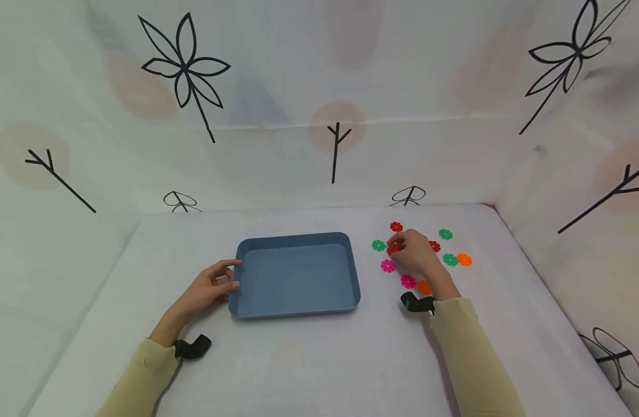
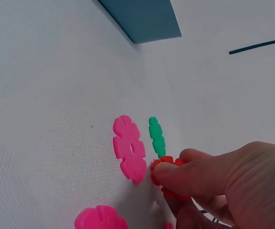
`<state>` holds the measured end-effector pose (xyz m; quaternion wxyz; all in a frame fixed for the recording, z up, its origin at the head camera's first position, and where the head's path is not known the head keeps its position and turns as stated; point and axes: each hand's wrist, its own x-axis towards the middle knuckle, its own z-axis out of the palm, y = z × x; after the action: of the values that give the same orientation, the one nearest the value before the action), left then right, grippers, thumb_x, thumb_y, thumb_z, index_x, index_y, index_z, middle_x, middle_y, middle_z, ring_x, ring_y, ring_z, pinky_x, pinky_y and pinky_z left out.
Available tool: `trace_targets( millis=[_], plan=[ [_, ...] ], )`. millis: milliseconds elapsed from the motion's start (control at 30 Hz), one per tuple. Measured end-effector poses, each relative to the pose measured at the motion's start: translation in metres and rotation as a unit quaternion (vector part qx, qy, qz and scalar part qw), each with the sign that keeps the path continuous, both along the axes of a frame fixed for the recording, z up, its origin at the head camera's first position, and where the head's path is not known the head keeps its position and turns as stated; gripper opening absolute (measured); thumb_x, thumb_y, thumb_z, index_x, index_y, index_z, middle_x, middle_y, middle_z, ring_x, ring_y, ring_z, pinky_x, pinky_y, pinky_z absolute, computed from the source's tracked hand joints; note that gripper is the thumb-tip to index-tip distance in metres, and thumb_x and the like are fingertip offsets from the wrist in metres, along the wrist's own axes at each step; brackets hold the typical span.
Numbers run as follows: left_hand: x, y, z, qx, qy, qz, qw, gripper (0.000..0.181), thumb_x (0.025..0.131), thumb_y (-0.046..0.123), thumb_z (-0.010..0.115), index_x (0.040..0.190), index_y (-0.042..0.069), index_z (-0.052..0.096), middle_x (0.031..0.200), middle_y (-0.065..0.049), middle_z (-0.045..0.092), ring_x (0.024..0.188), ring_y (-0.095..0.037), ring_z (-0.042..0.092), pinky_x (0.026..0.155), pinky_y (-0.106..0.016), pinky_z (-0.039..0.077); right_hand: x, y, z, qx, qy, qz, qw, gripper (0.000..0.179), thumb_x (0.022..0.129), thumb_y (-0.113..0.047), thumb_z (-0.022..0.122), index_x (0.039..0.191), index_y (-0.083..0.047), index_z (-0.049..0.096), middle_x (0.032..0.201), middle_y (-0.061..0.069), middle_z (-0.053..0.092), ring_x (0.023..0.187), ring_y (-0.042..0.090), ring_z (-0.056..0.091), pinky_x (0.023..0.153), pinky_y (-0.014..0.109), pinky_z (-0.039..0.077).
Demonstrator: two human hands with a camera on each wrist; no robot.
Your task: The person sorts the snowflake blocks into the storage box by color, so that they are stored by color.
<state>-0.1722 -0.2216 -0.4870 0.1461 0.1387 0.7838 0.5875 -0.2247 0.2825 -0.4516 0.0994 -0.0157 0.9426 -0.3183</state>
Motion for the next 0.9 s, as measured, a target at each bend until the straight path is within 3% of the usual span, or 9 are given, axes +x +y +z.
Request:
trace_targets(
  millis=[300, 633, 900],
  plan=[
    [0.003, -0.001, 0.004, 0.008, 0.006, -0.017, 0.9998, 0.054, 0.096, 0.013, 0.067, 0.145, 0.004, 0.046, 0.100, -0.014, 0.051, 0.074, -0.015, 0.060, 0.068, -0.031, 0.054, 0.001, -0.008, 0.009, -0.038, 0.047, -0.024, 0.9979, 0.024, 0.095, -0.011, 0.066, 0.119, -0.003, 0.065, 0.120, 0.020, 0.059, 0.109, 0.039, 0.056, 0.086, 0.048, 0.053],
    [0.005, -0.003, -0.001, -0.010, 0.016, -0.022, 0.9996, 0.054, 0.098, 0.017, 0.066, 0.146, 0.007, 0.044, 0.100, -0.013, 0.050, 0.078, -0.017, 0.061, 0.071, -0.031, 0.054, -0.001, -0.054, 0.031, -0.081, 0.105, 0.047, 0.9900, 0.015, 0.095, -0.006, 0.065, 0.108, -0.006, 0.072, 0.115, 0.014, 0.063, 0.107, 0.037, 0.061, 0.083, 0.047, 0.054],
    [0.004, -0.003, 0.002, -0.014, 0.010, -0.053, 0.9984, 0.058, 0.098, 0.015, 0.065, 0.150, 0.008, 0.039, 0.102, -0.014, 0.050, 0.082, -0.017, 0.061, 0.074, -0.030, 0.053, -0.001, -0.094, 0.036, -0.124, 0.107, 0.092, 0.9822, 0.014, 0.095, -0.002, 0.063, 0.102, -0.006, 0.075, 0.110, 0.012, 0.066, 0.101, 0.033, 0.064, 0.081, 0.043, 0.055]
  ],
)
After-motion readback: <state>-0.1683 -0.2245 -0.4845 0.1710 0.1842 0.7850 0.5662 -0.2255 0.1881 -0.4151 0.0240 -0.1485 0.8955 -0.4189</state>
